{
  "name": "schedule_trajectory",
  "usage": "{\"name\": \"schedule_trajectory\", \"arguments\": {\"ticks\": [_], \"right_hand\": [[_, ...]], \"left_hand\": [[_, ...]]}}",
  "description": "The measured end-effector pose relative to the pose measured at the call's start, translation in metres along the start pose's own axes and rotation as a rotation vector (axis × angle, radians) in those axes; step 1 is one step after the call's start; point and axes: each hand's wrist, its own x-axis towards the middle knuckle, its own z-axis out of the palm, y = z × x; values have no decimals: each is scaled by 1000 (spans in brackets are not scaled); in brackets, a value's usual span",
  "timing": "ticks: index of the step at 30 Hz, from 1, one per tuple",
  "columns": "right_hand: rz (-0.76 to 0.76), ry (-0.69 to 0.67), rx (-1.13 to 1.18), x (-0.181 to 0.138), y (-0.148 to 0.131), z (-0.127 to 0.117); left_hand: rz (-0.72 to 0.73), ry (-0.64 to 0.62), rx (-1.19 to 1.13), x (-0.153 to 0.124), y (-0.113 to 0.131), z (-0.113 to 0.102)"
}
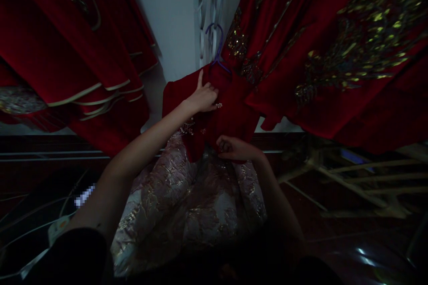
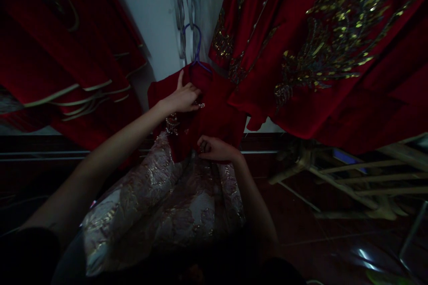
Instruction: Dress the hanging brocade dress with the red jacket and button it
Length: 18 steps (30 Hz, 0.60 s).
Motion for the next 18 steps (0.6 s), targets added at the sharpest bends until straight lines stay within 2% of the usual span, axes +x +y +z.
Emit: {"name": "schedule_trajectory", "arguments": {"ticks": [6, 11, 18], "right_hand": [[-5, -9, 26, 0, 0, 1], [-9, -21, 1, 2, 1, 3], [3, -12, -8, 2, -1, 3]], "left_hand": [[2, -10, -288, 10, -7, 1], [129, -185, -168, 5, -4, -10], [113, -209, -187, 6, -13, -11]]}}
